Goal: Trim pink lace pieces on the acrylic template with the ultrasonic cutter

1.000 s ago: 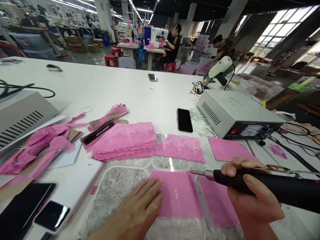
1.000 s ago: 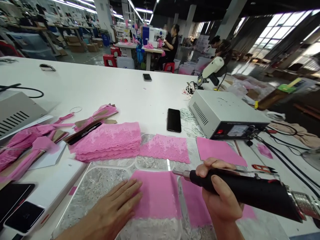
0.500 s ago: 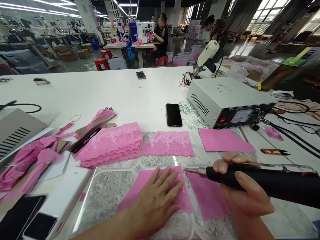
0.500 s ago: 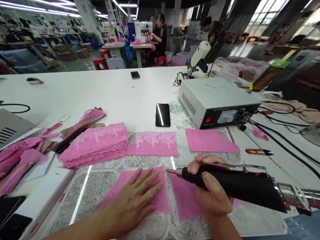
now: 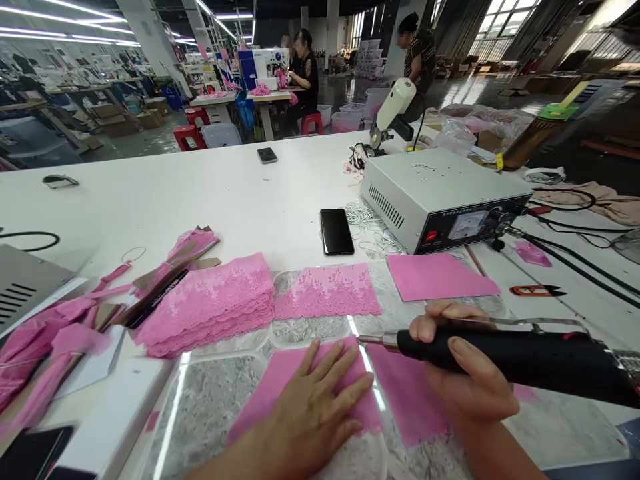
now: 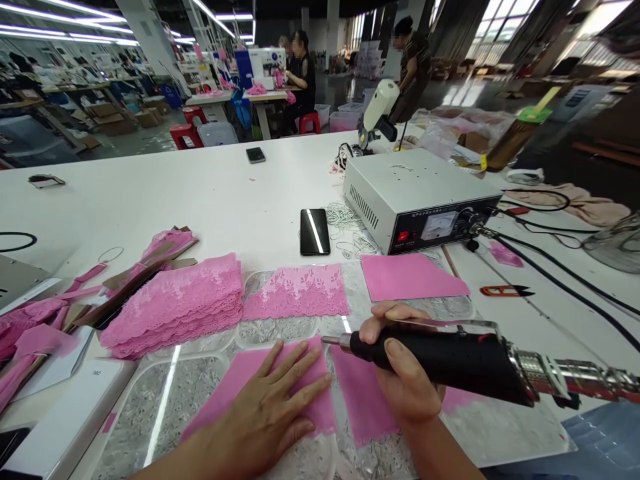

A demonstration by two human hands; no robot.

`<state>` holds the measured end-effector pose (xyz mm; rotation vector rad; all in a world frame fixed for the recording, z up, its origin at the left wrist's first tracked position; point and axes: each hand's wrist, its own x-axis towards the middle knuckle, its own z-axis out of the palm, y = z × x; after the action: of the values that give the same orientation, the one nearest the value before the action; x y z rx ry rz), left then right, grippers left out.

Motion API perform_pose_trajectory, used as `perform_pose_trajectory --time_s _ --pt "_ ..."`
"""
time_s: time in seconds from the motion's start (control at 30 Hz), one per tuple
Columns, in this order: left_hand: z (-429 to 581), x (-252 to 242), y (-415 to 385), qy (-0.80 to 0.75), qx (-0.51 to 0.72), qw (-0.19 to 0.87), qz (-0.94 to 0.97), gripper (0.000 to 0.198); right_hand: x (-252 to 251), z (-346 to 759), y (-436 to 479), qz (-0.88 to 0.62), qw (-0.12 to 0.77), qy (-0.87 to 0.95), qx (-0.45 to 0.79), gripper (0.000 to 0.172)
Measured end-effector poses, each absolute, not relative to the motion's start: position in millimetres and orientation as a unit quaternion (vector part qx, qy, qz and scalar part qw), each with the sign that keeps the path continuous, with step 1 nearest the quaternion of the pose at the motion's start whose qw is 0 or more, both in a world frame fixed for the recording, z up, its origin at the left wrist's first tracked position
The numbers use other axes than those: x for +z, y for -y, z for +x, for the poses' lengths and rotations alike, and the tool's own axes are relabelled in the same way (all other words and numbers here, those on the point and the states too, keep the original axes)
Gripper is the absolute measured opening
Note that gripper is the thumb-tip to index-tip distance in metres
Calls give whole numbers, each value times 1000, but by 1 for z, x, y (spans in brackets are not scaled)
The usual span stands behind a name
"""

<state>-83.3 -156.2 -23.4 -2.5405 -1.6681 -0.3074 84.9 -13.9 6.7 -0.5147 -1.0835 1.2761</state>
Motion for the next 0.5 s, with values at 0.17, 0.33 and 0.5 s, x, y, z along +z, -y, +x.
perform_pose_trajectory --time_s 0.17,0.33,0.5 --pt "-83 -24 156 545 -115 45 -830 56 6 84 14 -221 638 479 561 19" --pt "-83 -21 155 546 -111 7 -831 55 7 83 16 -227 636 473 565 18" --pt "-83 -18 154 549 -105 -8 -829 54 6 82 16 -217 631 484 566 16"
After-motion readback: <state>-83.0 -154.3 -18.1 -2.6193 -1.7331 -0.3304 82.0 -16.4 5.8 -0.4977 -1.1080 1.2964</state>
